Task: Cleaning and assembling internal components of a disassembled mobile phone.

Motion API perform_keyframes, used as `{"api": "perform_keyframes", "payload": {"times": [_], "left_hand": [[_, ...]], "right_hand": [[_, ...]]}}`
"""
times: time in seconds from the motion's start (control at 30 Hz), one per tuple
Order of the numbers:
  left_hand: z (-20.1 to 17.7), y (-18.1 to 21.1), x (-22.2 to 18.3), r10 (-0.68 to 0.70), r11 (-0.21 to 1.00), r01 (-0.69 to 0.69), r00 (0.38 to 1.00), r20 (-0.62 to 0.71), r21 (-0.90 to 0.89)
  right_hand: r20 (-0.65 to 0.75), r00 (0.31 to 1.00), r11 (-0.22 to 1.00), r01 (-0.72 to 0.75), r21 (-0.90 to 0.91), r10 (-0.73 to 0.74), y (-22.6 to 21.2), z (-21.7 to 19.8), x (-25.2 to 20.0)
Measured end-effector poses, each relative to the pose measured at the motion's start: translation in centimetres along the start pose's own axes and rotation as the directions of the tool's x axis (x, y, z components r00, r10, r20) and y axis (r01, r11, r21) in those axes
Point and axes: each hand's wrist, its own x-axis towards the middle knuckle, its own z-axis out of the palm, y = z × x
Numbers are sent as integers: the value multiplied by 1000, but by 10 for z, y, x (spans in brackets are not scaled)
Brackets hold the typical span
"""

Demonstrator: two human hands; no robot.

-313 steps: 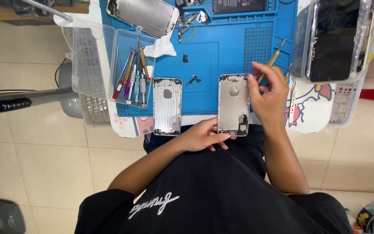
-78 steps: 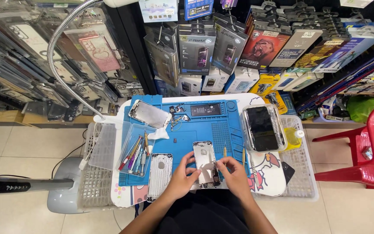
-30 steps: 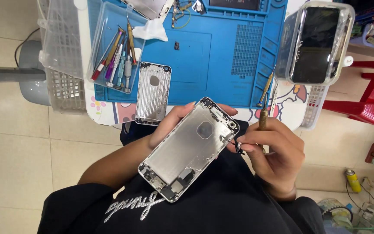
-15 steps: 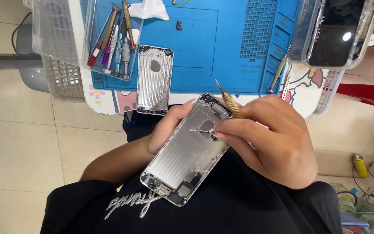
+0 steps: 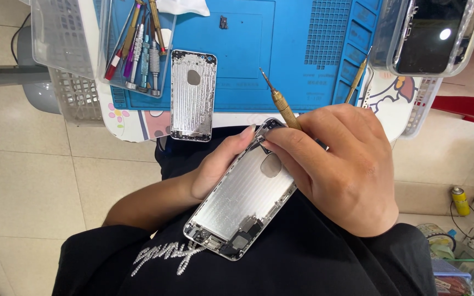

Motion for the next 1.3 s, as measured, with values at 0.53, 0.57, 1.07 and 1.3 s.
{"api": "perform_keyframes", "payload": {"times": [0.53, 0.57, 1.07, 1.3], "left_hand": [[8, 6, -1, 44, 972, -36, 999, -27, 234], [7, 6, -1, 49, 967, -42, 999, -21, 252], [2, 3, 3, 51, 964, -50, 999, 1, 259], [-1, 2, 2, 56, 952, -60, 998, 24, 299]], "right_hand": [[-100, 994, 997, 26, -74, -33, 1, 5, -6], [-107, 994, 997, 23, -74, -31, 1, 5, -6], [-127, 988, 996, 82, -25, -84, 8, 12, -5], [-150, 986, 997, 77, 12, -74, 10, 13, -4]]}}
